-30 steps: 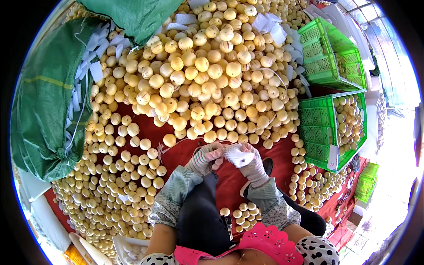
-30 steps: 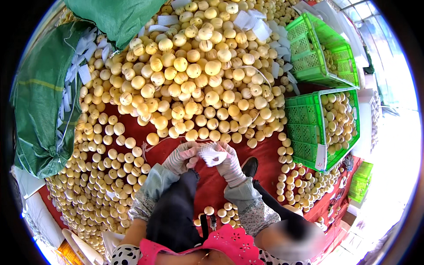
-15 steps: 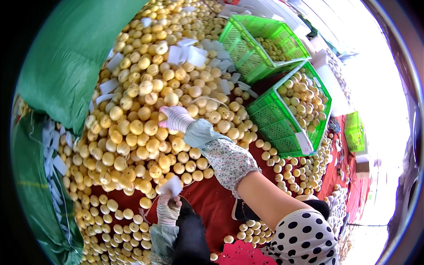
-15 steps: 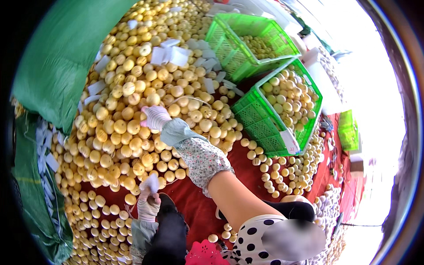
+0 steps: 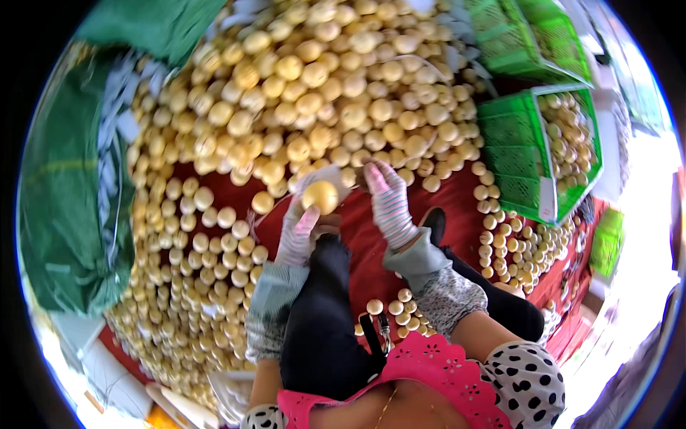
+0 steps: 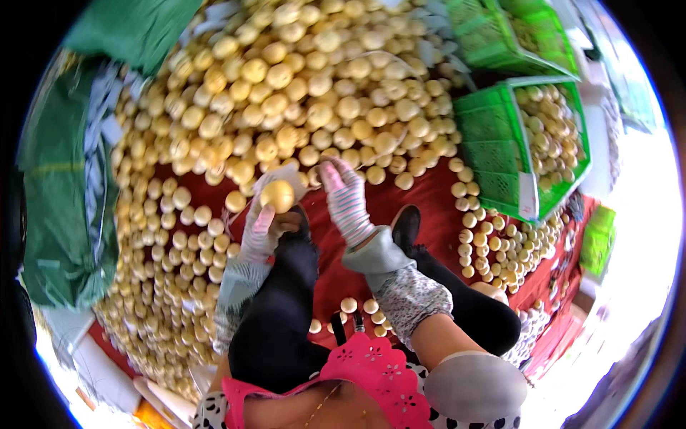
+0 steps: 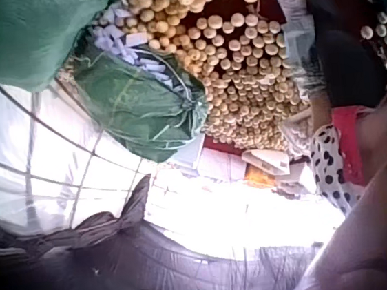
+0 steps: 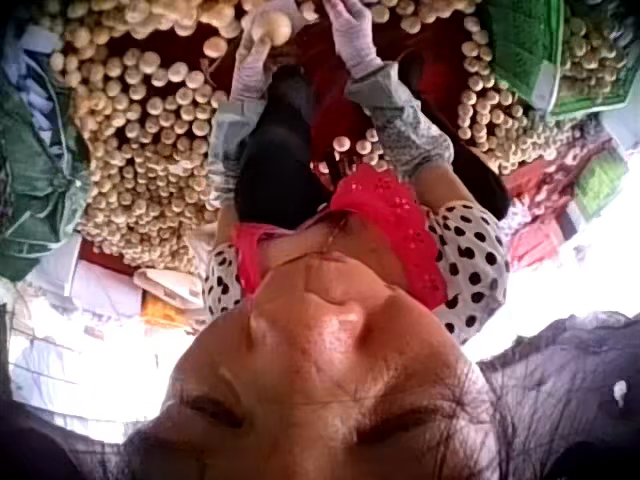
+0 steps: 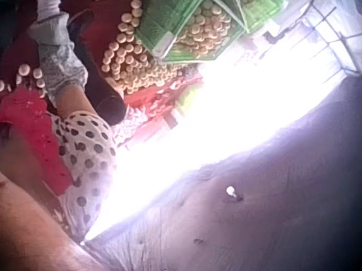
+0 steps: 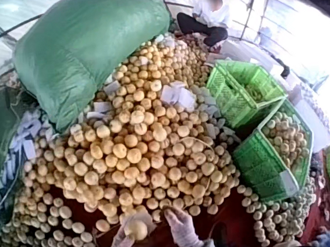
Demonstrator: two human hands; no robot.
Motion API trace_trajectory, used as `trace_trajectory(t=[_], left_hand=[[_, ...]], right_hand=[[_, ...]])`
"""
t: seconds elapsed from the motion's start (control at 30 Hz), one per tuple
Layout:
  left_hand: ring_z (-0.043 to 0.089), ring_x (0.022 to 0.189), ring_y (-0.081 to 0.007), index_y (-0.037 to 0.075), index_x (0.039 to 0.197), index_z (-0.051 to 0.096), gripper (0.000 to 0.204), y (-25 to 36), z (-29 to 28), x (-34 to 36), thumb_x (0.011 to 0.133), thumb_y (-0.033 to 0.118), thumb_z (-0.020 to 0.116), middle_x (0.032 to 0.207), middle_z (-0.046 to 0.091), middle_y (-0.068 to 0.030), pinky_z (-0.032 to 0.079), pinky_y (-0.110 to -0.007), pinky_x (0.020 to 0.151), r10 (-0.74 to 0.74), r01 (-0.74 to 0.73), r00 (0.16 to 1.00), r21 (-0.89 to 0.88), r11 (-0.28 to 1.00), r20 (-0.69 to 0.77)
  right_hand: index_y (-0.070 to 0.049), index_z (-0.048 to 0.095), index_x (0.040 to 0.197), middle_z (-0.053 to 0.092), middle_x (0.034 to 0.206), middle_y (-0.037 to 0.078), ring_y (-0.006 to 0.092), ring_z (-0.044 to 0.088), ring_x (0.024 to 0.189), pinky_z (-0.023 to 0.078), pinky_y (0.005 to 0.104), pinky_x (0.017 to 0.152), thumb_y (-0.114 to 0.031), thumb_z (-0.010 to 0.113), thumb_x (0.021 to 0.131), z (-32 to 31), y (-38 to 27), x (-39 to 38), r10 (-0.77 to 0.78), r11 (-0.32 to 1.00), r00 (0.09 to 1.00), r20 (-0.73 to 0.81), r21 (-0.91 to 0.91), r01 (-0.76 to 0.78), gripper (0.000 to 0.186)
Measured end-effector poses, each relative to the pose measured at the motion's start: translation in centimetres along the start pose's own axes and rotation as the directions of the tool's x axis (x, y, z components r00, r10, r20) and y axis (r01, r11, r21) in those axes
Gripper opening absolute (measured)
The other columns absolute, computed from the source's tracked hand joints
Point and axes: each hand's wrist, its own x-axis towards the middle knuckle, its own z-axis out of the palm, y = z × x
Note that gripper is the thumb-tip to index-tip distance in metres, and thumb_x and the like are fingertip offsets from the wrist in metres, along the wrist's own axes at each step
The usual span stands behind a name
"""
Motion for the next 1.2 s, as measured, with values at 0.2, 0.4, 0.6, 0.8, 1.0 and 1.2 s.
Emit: trace_trajectory(t=[0.2,0.4,0.6,0.8,1.0,1.2], left_hand=[[0.064,0.06,-0.0186,-0.001,0.127,0.039,0.087,-0.4,-1.1,-1.5,0.07,0.059,0.068,0.085,0.065,-0.0119,0.053,-0.027,0.052,-0.089,0.148,0.953,-0.187,0.971,0.29],[0.06,0.072,-0.0099,0.001,0.127,0.04,0.067,0.8,0.5,-1.2,0.073,0.018,0.076,0.096,0.062,-0.0079,0.048,-0.021,0.058,0.031,-0.016,0.994,0.146,0.989,-0.102],[0.05,0.114,-0.0175,0.006,0.137,0.032,0.071,-0.9,-0.1,0.1,0.079,0.014,0.071,0.124,0.05,-0.0094,0.04,-0.032,0.097,0.241,-0.227,0.966,0.139,0.964,-0.095],[0.057,0.1,-0.0216,0.006,0.132,0.033,0.079,0.2,-1.5,0.8,0.073,0.038,0.075,0.115,0.053,-0.0123,0.05,-0.033,0.084,0.202,-0.212,0.971,-0.07,0.975,-0.129],[0.062,0.09,-0.033,0.012,0.125,0.047,0.055,0.3,-2.9,0.5,0.082,0.042,0.062,0.107,0.058,-0.016,0.059,-0.036,0.057,-0.084,-0.083,0.943,-0.473,0.877,-0.322],[0.061,0.091,-0.034,0.01,0.11,0.057,0.036,-1.2,-4.6,-1.1,0.082,0.032,0.058,0.099,0.061,-0.0151,0.054,-0.053,0.07,-0.28,0.024,0.925,-0.697,0.717,-0.256]], right_hand=[[-0.002,0.051,0.122,0.061,0.106,0.008,0.0217,0.059,0.097,0.046,0.0353,0.087,-0.047,0.074,0.071,-0.3,2.5,-2.2,0.329,0.773,0.627,0.707,0.179,-0.608,0.072],[-0.003,0.046,0.072,0.048,0.066,0.009,0.0214,0.05,0.056,0.041,0.0318,0.05,-0.001,0.065,0.066,1.5,-0.3,-2.8,-0.289,0.587,0.877,0.383,-0.652,0.479,0.02],[-0.005,0.046,0.082,0.05,0.073,0.011,0.031,0.054,0.06,0.045,0.0373,0.051,0.001,0.065,0.068,3.4,-0.1,-3.2,-0.375,0.553,0.738,0.561,-0.503,0.664,0.024],[-0.005,0.053,0.093,0.053,0.076,0.007,0.0178,0.055,0.059,0.044,0.0287,0.051,-0.005,0.068,0.075,4.3,-1.6,-2.6,-0.024,0.81,0.666,0.746,-0.376,0.45,0.023],[-0.003,0.056,0.108,0.06,0.082,0.005,0.0142,0.058,0.069,0.049,0.0291,0.06,-0.012,0.057,0.087,2.1,-6.8,9.8,-0.024,0.851,0.967,0.253,-0.503,0.153,0.023],[-0.007,0.027,0.131,0.042,0.125,0.028,0.0428,0.05,0.107,0.045,0.0466,0.089,-0.023,0.061,0.078,-1.2,-16.5,32.6,-0.637,0.047,0.768,0.071,-0.99,0.13,0.065]])
